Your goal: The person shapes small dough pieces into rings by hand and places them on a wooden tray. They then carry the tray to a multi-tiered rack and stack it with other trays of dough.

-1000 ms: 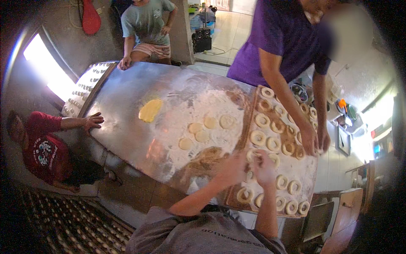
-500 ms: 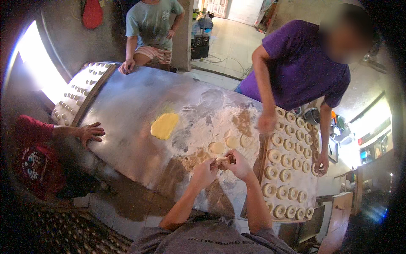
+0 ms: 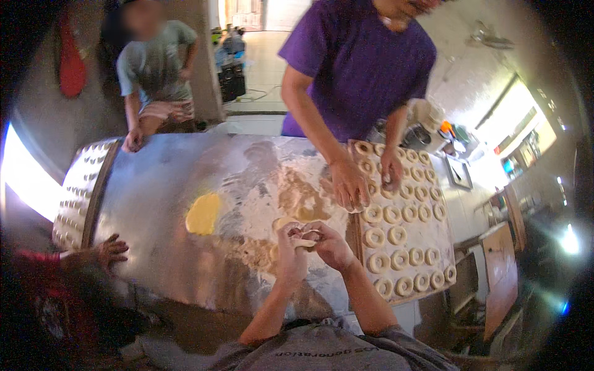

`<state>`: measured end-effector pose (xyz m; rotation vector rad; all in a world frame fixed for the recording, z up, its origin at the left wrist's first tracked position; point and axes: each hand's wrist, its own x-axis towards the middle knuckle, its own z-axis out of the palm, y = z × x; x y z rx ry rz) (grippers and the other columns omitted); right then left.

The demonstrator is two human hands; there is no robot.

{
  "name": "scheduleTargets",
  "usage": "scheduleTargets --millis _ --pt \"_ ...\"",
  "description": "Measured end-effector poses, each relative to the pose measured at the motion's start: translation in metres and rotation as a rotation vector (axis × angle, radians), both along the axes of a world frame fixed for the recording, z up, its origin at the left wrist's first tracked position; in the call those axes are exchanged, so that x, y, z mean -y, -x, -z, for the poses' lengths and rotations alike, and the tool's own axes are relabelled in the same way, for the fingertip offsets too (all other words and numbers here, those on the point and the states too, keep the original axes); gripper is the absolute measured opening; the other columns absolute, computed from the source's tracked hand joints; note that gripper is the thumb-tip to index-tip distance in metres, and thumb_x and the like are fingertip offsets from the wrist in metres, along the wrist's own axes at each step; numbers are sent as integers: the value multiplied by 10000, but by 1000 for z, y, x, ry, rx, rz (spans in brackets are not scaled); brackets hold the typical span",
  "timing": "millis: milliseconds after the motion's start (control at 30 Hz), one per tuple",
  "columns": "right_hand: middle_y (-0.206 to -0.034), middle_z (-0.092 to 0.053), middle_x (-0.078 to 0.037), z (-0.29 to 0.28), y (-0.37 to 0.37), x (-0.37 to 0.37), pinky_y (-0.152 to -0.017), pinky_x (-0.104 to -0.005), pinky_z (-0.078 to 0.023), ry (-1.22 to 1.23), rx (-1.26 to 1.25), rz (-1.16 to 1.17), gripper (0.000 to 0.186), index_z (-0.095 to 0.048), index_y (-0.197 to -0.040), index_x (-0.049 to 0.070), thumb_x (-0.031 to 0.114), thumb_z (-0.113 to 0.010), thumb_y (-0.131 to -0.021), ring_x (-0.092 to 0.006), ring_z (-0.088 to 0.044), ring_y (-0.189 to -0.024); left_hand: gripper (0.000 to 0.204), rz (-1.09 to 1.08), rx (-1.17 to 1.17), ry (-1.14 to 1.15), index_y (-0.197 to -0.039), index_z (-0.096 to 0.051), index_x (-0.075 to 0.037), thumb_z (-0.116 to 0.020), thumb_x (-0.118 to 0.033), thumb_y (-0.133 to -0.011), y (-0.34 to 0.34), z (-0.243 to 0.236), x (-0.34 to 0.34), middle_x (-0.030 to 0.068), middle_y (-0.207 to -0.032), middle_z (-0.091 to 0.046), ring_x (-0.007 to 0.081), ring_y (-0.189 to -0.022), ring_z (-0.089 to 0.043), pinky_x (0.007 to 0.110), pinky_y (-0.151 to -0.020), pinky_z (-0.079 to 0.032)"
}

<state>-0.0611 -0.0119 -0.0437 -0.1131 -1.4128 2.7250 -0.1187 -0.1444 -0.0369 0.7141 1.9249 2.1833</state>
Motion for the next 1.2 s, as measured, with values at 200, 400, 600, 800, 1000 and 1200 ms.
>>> scheduleTargets --millis 200,400,600,800,1000,1200 --pt "-1110 -575 -64 -23 -23 -18 -752 -323 -511 -747 181 245 405 -454 -1310 84 244 -568 -955 -174 -591 -855 239 177 51 -378 -1166 -470 6 -404 -71 -949 -17 34 -30 144 -1092 -493 259 -1008 -509 368 -869 -428" --pt "-958 -592 -81 -30 -65 -68 -666 -269 -494 -381 -37 391 458 -433 -1306 90 414 -451 -982 -147 -610 -804 367 166 125 109 -1116 -475 -13 -306 -331 -1046 -71 -39 -97 97 -922 -554 137 -858 -548 234 -739 -424" --pt "-912 -598 -107 -77 -147 -118 -566 -303 -489 -306 -4 653 627 -447 -1237 75 619 -330 -950 -219 -621 -655 262 158 -18 -21 -1054 -489 -14 -354 -238 -1033 -122 -18 -184 131 -909 -562 168 -796 -533 311 -705 -438" --pt "-1209 -509 -177 -50 -233 -204 -935 -377 -452 -310 -176 654 595 -429 -1268 74 579 -421 -952 -288 -560 -1100 283 423 -180 217 -1078 -518 -38 -400 -287 -1013 -201 -42 -276 214 -924 -595 385 -866 -598 420 -755 -462" --pt "-1036 -593 -174 -18 -317 -267 -760 -329 -501 -5 -520 567 597 -396 -1345 110 565 -406 -958 -215 -600 -853 286 533 -425 245 -1156 -476 -65 -356 -290 -1025 -259 -38 -347 265 -910 -628 499 -858 -594 527 -706 -471" --pt "-1019 -618 -132 -42 -361 -282 -797 -327 -482 -365 223 940 606 -350 -1414 99 533 -366 -991 -232 -601 -848 429 799 -201 505 -1274 -353 -78 -325 -417 -1012 -301 -52 -378 345 -859 -616 546 -899 -580 620 -773 -423"
